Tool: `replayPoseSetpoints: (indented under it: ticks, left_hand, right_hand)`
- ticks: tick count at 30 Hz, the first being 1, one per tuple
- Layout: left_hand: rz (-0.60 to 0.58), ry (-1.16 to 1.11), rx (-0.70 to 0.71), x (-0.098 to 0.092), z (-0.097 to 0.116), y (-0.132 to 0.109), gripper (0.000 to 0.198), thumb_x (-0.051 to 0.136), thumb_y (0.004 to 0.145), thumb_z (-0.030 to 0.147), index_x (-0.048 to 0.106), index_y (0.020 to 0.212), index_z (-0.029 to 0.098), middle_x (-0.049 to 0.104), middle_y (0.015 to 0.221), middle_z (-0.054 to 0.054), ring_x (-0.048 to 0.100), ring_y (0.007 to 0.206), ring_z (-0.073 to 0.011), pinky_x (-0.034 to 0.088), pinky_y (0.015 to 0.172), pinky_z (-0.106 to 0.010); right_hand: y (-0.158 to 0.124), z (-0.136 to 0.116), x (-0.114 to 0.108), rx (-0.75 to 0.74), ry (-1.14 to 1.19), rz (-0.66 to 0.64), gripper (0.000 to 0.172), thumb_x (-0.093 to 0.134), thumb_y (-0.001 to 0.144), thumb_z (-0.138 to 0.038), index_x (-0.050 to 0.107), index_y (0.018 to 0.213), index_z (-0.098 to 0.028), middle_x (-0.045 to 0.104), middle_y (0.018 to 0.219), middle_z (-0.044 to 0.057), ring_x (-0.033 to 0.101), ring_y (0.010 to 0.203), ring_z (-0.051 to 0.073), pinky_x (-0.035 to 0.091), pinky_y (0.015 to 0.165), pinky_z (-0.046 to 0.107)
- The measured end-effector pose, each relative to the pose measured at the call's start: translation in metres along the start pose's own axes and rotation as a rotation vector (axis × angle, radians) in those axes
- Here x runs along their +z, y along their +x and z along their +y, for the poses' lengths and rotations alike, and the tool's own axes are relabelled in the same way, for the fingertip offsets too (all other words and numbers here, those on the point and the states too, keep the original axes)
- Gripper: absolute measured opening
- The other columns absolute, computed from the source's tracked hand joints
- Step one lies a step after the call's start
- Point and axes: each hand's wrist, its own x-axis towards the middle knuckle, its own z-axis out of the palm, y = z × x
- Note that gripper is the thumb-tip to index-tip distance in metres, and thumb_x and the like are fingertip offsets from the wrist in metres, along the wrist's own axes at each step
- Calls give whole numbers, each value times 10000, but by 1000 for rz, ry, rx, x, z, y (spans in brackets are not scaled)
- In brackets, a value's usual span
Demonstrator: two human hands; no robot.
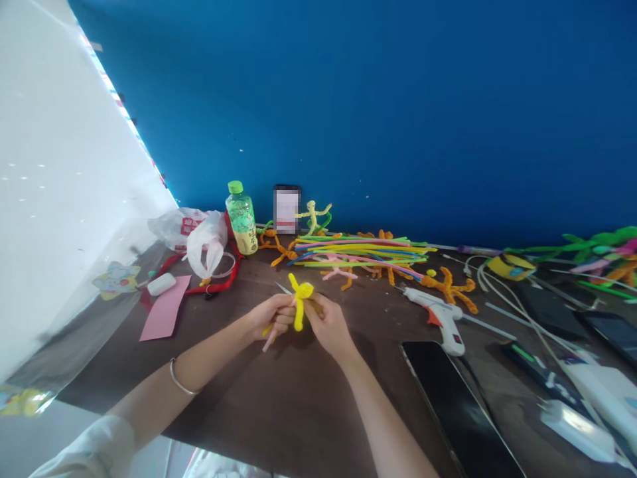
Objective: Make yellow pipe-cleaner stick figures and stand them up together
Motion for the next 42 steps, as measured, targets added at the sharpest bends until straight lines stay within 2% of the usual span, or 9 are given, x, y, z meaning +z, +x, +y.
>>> replayPoseSetpoints:
  ticks: [6,14,16,19,24,27,31,36,42]
  left_hand:
    - [-8,-20,13,1,1,-2,180,509,744,264,432,642,137,177,481,87,114,357,-15,77,314,-141]
    - [53,252,389,7,-9,-2,282,586,718,400,477,702,141,234,484,88,184,373,-14,105,359,-155]
    - [120,351,468,7,-12,0,317,567,719,446,464,687,148,269,474,85,212,367,-18,141,365,-165]
    - [299,608,599,6,-15,2,360,515,733,497,454,651,152,349,482,65,291,385,-34,215,390,-181]
    - [568,1110,904,7,-18,-1,348,464,790,409,536,592,133,476,528,19,373,479,-59,303,474,-188]
    - [611,1185,947,7,-20,-2,296,454,805,356,628,700,141,595,604,-14,474,516,-82,376,524,-191]
    - [637,1104,944,6,-23,1,242,478,792,315,651,874,167,671,785,-36,579,608,-118,443,580,-206]
    - [620,1205,1007,3,-22,1,179,497,765,230,643,844,160,670,785,-41,592,643,-119,451,606,-208]
    - [655,1479,1157,-6,-23,2,177,488,774,217,640,854,177,676,772,-51,605,666,-126,461,639,-222]
  right_hand:
    - [0,5,2,35,52,25,302,557,742,-354,616,945,-138,663,807,60,601,629,152,478,567,246]
    - [0,3,2,77,137,55,318,609,698,-384,628,906,-145,660,789,59,597,627,158,460,541,238]
    - [-2,3,3,82,156,83,306,622,684,-387,635,864,-141,653,748,55,588,622,159,452,545,242]
    - [-5,4,8,99,164,142,303,632,667,-398,639,820,-136,624,658,33,547,569,139,413,499,228]
    - [-8,9,20,155,217,308,257,646,650,-382,652,745,-143,504,501,-31,414,461,80,311,421,197]
    - [-8,10,25,169,266,372,233,649,642,-376,653,677,-145,456,463,-43,369,442,72,287,412,203]
    - [-8,11,28,193,276,420,239,654,634,-362,678,735,-148,427,429,-52,378,440,81,297,420,210]
    - [-11,11,24,156,162,392,237,643,634,-337,689,777,-153,573,572,-5,461,494,103,351,451,223]
    - [-12,11,22,147,148,377,232,610,654,-323,663,796,-148,629,655,26,497,507,113,348,431,214]
